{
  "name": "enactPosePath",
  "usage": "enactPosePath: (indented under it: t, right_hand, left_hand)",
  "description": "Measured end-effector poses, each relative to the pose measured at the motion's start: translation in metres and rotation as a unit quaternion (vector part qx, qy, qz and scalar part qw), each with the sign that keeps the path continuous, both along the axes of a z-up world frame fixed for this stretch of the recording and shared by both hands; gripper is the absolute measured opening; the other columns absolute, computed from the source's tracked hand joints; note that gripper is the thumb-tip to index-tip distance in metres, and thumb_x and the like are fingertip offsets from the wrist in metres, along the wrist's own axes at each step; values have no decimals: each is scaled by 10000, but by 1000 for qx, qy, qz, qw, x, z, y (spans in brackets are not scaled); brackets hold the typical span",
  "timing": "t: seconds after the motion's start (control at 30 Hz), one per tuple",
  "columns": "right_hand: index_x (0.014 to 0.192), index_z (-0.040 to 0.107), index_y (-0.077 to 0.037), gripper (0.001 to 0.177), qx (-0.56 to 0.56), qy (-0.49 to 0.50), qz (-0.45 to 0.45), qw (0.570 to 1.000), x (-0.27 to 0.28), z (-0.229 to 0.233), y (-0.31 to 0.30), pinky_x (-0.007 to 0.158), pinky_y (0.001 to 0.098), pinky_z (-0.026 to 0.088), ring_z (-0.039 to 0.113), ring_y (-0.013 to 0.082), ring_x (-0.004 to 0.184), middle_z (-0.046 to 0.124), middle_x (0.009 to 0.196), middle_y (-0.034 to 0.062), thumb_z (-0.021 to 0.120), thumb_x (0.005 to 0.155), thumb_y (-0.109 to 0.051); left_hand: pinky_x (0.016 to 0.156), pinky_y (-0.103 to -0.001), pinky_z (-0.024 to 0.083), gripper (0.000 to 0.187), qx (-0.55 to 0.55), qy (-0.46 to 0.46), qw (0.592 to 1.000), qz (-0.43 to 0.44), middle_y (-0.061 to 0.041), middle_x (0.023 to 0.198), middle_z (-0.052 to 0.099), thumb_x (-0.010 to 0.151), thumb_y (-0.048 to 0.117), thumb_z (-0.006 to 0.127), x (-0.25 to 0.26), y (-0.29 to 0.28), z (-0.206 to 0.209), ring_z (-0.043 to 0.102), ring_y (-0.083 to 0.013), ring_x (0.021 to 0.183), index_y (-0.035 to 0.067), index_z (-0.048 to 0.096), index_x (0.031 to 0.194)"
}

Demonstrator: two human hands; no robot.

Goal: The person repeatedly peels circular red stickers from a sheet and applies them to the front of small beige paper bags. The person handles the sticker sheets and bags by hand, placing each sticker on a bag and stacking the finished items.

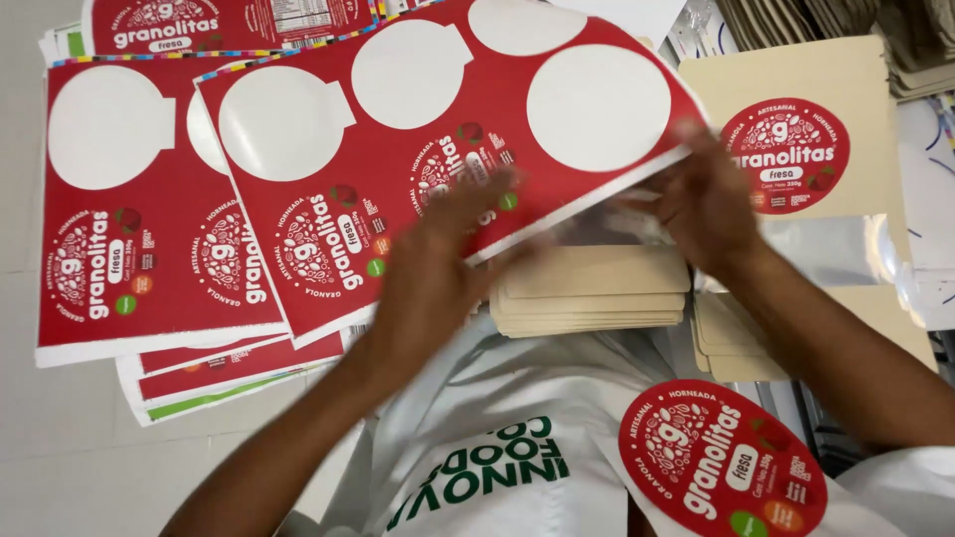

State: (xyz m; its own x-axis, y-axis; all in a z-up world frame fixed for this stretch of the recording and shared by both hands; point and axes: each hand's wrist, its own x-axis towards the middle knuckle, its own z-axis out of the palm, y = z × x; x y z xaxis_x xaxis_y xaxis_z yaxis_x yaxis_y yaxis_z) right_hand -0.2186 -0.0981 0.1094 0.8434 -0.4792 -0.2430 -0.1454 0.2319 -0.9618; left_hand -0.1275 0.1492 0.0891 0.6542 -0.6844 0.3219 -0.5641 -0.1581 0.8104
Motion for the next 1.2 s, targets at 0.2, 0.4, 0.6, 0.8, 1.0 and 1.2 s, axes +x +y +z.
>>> enactPosePath:
  t: [0.2,0.4,0.6,0.8,1.0,1.2]
  right_hand:
    - [1214,651,-30,434,16,72,128,989,27,-9,58,862,448,678,736,254,1049,753,1092,124,735,823,-200]
    - [1127,700,-3,385,-140,-17,195,971,13,11,64,844,400,722,789,301,1001,773,1049,130,737,856,-274]
    - [1378,571,-7,589,-70,-83,189,976,12,-1,31,825,438,686,779,283,894,742,1151,196,752,853,-203]
    - [1234,623,65,458,-16,15,88,996,5,-2,-3,803,357,667,742,332,1025,702,1303,197,726,838,-143]
    - [928,733,9,105,-21,-24,75,997,2,-25,-28,727,367,709,771,280,908,768,974,127,730,908,-94]
    - [1403,489,-40,579,123,19,102,987,12,-19,16,900,721,593,692,512,1073,679,1233,250,610,850,-164]
  left_hand:
    - [819,-399,570,376,18,-58,997,41,-99,1306,717,1011,334,635,9,-4,-14,750,-280,1087,40,673,1243]
    - [398,-332,423,211,-9,-257,964,69,-67,809,693,1097,102,549,-15,9,7,622,-140,607,-36,655,1217]
    - [427,-202,472,308,-99,242,945,198,4,460,514,1020,235,667,30,19,29,529,-81,410,147,723,730]
    - [615,-284,244,580,-214,92,956,178,29,700,223,1164,343,601,49,79,68,253,-97,698,108,292,733]
    - [798,-286,552,481,212,205,767,-570,69,1332,733,794,153,647,-5,76,89,771,-132,1048,240,643,1267]
    - [503,-313,353,646,192,91,974,82,-48,524,365,855,570,712,13,54,32,299,-140,513,129,717,1326]
